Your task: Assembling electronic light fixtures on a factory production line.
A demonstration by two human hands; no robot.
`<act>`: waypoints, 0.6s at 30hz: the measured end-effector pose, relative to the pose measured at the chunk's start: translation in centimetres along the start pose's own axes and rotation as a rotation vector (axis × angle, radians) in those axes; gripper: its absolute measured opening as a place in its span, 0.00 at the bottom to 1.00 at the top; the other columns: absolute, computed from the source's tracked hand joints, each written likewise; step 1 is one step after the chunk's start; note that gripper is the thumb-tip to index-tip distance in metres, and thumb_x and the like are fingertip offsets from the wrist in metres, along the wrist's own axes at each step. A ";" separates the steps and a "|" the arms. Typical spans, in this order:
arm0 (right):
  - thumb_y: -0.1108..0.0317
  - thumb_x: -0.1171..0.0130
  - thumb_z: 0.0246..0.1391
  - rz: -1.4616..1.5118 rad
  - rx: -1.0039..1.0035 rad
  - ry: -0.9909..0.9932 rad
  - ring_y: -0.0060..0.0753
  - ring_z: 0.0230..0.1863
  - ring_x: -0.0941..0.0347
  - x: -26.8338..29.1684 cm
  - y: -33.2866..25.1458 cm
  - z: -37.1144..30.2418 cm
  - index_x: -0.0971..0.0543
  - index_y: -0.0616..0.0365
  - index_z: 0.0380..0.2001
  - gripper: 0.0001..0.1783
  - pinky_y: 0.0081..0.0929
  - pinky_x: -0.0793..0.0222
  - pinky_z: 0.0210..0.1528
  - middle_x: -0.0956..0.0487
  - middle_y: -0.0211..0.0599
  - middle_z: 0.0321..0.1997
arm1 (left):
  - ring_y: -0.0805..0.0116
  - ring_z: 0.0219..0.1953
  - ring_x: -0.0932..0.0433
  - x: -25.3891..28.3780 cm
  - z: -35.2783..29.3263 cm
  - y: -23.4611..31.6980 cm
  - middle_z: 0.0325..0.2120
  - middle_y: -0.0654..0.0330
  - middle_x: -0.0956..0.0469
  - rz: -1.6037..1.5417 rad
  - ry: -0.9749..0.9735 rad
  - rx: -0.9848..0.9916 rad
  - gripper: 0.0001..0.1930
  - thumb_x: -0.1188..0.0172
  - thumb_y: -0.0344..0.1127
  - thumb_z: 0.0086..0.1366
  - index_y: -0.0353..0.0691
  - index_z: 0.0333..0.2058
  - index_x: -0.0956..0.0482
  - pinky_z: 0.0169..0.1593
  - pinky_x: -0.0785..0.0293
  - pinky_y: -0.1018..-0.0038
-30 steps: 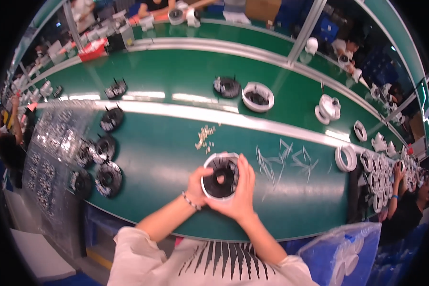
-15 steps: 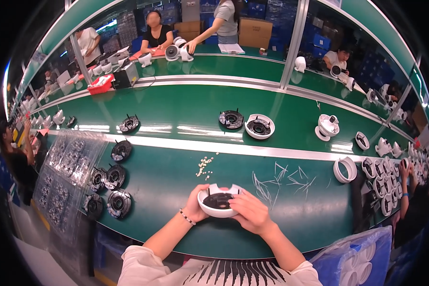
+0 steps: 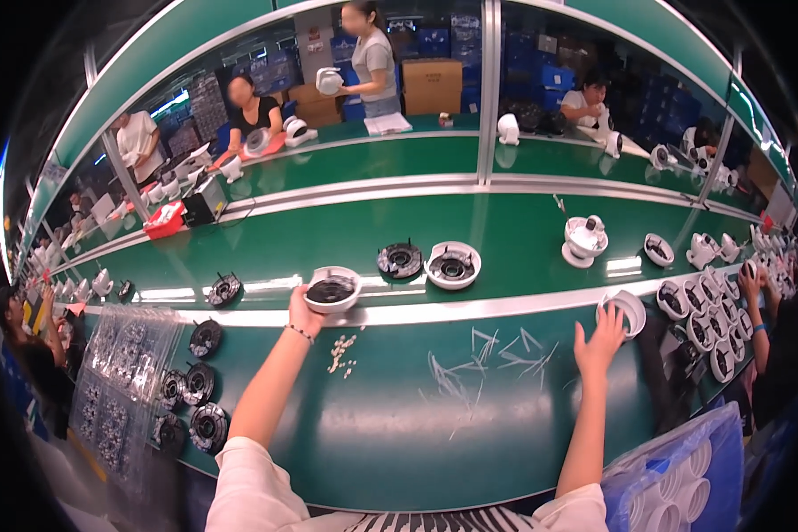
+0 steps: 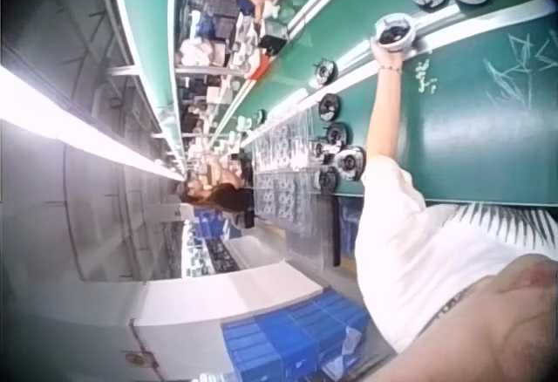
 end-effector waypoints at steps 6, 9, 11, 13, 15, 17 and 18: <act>0.69 0.40 0.37 -0.060 -0.204 -0.155 0.44 0.61 0.53 -3.4 6.8 -2.0 0.35 0.57 0.46 0.28 0.56 0.66 0.59 0.39 0.38 0.55 | 0.51 0.48 0.34 3.1 8.1 1.4 0.48 0.47 0.37 0.012 0.117 -0.080 0.23 0.66 0.42 0.61 0.31 0.50 0.44 0.48 0.35 0.55; 0.76 0.41 0.35 -0.021 -0.230 0.011 0.44 0.54 0.44 -2.2 7.7 -2.0 0.31 0.58 0.42 0.25 0.48 0.57 0.58 0.31 0.37 0.45 | 0.52 0.46 0.32 5.0 9.8 2.0 0.48 0.49 0.36 0.276 0.351 -0.211 0.21 0.59 0.40 0.60 0.33 0.49 0.42 0.46 0.35 0.57; 0.77 0.40 0.32 0.223 -0.247 0.016 0.43 0.48 0.40 -4.0 5.9 -0.6 0.29 0.60 0.38 0.22 0.38 0.46 0.53 0.29 0.38 0.38 | 0.51 0.45 0.32 13.4 10.4 10.1 0.47 0.49 0.36 0.978 0.730 -0.535 0.21 0.55 0.41 0.58 0.33 0.47 0.38 0.48 0.36 0.60; 0.78 0.41 0.32 0.074 -0.253 0.099 0.42 0.41 0.38 -1.9 9.7 -2.0 0.26 0.61 0.32 0.17 0.33 0.41 0.45 0.28 0.38 0.31 | 0.52 0.49 0.37 0.6 7.9 5.6 0.46 0.48 0.35 1.322 0.738 -0.996 0.20 0.51 0.37 0.53 0.34 0.45 0.35 0.52 0.43 0.62; 0.78 0.42 0.32 0.052 -0.228 0.131 0.43 0.39 0.37 -1.6 9.4 -1.9 0.25 0.61 0.28 0.13 0.33 0.40 0.43 0.29 0.39 0.30 | 0.53 0.52 0.40 -7.3 4.2 5.2 0.46 0.50 0.34 1.542 0.540 -1.415 0.21 0.48 0.33 0.48 0.37 0.44 0.34 0.54 0.47 0.61; 0.78 0.42 0.32 0.066 -0.213 0.133 0.43 0.38 0.37 -0.7 8.3 -1.3 0.25 0.61 0.27 0.12 0.33 0.40 0.43 0.29 0.39 0.30 | 0.53 0.50 0.38 -13.4 2.9 3.6 0.44 0.50 0.33 1.466 0.257 -1.597 0.22 0.47 0.30 0.46 0.37 0.43 0.33 0.52 0.44 0.62; 0.78 0.43 0.33 0.068 -0.202 0.147 0.43 0.38 0.37 -0.2 7.9 -1.1 0.24 0.60 0.26 0.11 0.34 0.40 0.43 0.29 0.39 0.30 | 0.53 0.49 0.37 -15.9 3.5 2.3 0.43 0.50 0.33 1.441 0.085 -1.599 0.21 0.46 0.29 0.45 0.36 0.42 0.32 0.51 0.43 0.63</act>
Point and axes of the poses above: each hand's wrist, its own z-axis towards the middle knuckle, its own x-axis out of the back of the hand, y = z × x, the point moved 5 cm from there along z, towards the middle knuckle
